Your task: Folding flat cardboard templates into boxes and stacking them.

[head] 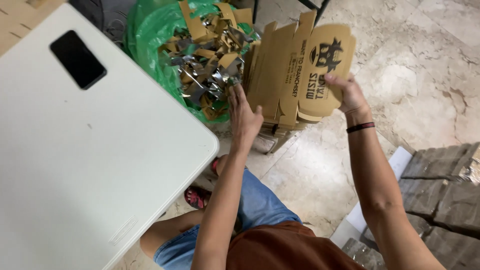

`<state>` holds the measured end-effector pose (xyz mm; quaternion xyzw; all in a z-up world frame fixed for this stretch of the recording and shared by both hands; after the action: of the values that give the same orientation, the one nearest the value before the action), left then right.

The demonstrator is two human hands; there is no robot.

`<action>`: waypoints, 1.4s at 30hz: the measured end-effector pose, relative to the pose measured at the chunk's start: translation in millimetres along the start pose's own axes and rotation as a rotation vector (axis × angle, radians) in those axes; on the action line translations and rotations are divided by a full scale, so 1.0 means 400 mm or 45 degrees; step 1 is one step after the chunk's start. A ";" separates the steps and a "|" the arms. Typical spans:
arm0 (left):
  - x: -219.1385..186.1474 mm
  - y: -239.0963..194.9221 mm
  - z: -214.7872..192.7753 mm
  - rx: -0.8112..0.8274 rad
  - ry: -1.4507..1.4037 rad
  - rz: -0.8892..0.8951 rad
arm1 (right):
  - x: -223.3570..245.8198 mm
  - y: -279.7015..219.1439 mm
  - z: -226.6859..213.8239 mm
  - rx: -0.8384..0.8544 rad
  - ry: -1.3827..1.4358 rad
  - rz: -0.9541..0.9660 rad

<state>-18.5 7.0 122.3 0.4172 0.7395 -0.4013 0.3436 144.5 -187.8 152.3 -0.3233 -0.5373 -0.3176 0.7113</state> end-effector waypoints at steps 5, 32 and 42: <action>-0.081 -0.196 -0.129 -0.509 0.189 0.712 | 0.299 -0.015 0.103 0.582 -0.315 -0.242; 0.418 -0.732 -0.524 -0.913 -0.706 0.203 | 0.373 -0.235 1.106 1.495 -1.812 -0.387; 0.425 -0.699 -0.490 -1.025 -0.636 0.362 | 0.177 -0.256 0.948 0.569 -0.245 -0.479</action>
<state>-372.8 145.4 151.5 0.2394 0.6666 -0.1208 0.6955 -133.7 48.3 313.9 -0.0824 -0.7092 -0.2857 0.6393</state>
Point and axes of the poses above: each hand's wrist, its own y-axis towards the middle knuckle, its own z-axis out of the palm, x = y × z, the point moved 5 cm from there along y, towards the middle knuckle, and after that the axes turned 15 degrees about x, right-handed, at the moved point
